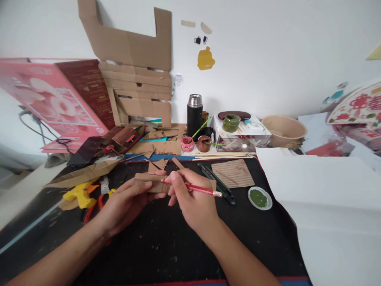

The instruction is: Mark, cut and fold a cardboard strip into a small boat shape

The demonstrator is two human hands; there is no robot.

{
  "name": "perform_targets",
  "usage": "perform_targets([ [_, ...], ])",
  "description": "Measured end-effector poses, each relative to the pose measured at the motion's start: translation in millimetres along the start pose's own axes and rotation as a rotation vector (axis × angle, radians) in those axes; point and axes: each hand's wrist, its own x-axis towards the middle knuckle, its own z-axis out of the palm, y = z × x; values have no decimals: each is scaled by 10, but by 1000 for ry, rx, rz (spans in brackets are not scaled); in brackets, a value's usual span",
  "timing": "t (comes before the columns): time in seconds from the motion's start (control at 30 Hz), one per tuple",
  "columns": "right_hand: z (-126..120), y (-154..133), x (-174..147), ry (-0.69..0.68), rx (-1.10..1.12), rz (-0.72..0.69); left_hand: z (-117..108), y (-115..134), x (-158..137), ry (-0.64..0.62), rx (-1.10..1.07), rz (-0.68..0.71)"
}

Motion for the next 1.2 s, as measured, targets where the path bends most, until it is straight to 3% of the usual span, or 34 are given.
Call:
perform_targets([
  [1.2,-5,-3,1,-25,-18,23,-15,-17,-5,-37,-58,-30],
])
